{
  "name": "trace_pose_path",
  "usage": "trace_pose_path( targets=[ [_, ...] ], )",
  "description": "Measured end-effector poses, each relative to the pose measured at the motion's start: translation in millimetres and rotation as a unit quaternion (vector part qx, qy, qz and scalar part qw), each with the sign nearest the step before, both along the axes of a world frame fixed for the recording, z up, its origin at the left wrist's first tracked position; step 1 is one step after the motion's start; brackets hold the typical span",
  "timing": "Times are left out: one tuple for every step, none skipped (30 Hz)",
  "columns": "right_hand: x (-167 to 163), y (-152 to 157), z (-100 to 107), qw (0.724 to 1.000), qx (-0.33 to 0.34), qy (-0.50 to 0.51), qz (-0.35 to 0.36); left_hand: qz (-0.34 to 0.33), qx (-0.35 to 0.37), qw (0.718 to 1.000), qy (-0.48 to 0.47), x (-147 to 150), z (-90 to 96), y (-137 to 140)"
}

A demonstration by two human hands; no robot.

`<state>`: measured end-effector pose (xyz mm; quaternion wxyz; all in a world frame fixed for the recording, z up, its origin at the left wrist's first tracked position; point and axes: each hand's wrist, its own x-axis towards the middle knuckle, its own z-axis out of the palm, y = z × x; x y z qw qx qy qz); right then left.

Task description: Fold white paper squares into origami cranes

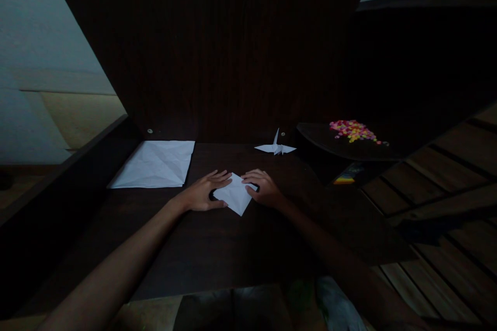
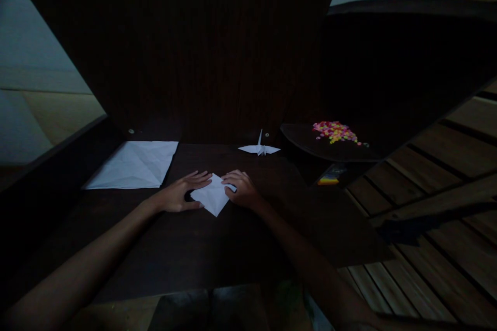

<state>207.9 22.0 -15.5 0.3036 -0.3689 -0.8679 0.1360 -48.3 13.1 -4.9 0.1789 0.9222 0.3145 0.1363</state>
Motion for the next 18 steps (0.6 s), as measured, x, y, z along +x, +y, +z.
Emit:
trace_pose_path(
  targets=[
    [0.3,1.4,0.3,1.0,0.0,0.003,0.006,-0.002,0.006,1.0,-0.002,-0.9,-1.5,0.8],
    [0.5,2.8,0.5,1.0,0.0,0.006,0.011,-0.001,0.014,1.0,-0.003,-1.8,-2.3,1.1],
    [0.8,4.1,0.5,1.0,0.001,0.01,0.016,0.0,0.023,1.0,-0.002,-2.5,-2.6,0.8],
    [1.0,5.3,0.4,1.0,0.002,0.013,0.021,0.001,0.032,0.999,-0.001,-3.0,-2.3,0.1],
    [1.1,6.4,0.3,1.0,0.002,0.016,0.024,0.003,0.042,0.999,0.001,-3.5,-1.4,-1.1],
    [1.2,7.2,0.1,0.999,0.002,0.017,0.028,0.007,0.051,0.999,0.002,-3.8,-0.2,-2.5],
    [1.2,7.8,0.0,0.999,0.002,0.018,0.03,0.01,0.059,0.998,0.002,-3.9,1.2,-4.1],
    [1.2,8.1,0.0,0.999,0.002,0.019,0.033,0.01,0.065,0.998,0.0,-4.0,2.7,-5.7],
    [1.2,8.2,0.0,0.999,0.002,0.02,0.035,0.011,0.07,0.998,0.001,-3.9,4.1,-7.1],
    [1.2,8.0,0.3,0.999,0.001,0.021,0.037,0.017,0.075,0.997,-0.002,-3.7,5.4,-8.3],
    [1.1,7.6,0.7,0.999,0.0,0.02,0.037,0.021,0.079,0.997,-0.005,-3.5,6.7,-9.4],
    [1.1,7.0,1.3,0.999,-0.002,0.017,0.036,0.026,0.082,0.996,-0.007,-3.2,7.8,-10.4],
    [1.1,6.3,2.0,0.999,-0.004,0.011,0.033,0.031,0.083,0.996,-0.009,-3.0,8.8,-11.3],
    [1.1,5.6,2.8,1.0,-0.005,0.004,0.029,0.034,0.082,0.996,-0.009,-2.8,9.5,-12.2],
    [1.2,4.9,3.7,1.0,-0.004,-0.001,0.024,0.035,0.079,0.996,-0.008,-2.6,10.0,-13.1],
    [1.3,4.3,4.6,1.0,-0.006,-0.008,0.023,0.035,0.077,0.996,-0.007,-2.5,10.3,-13.9],
    [1.4,3.9,5.3,1.0,-0.008,-0.011,0.026,0.036,0.077,0.996,-0.007,-2.5,10.2,-14.6],
    [1.7,3.5,6.0,0.999,-0.012,-0.014,0.029,0.037,0.078,0.996,-0.007,-2.6,9.7,-14.9]
  ],
)
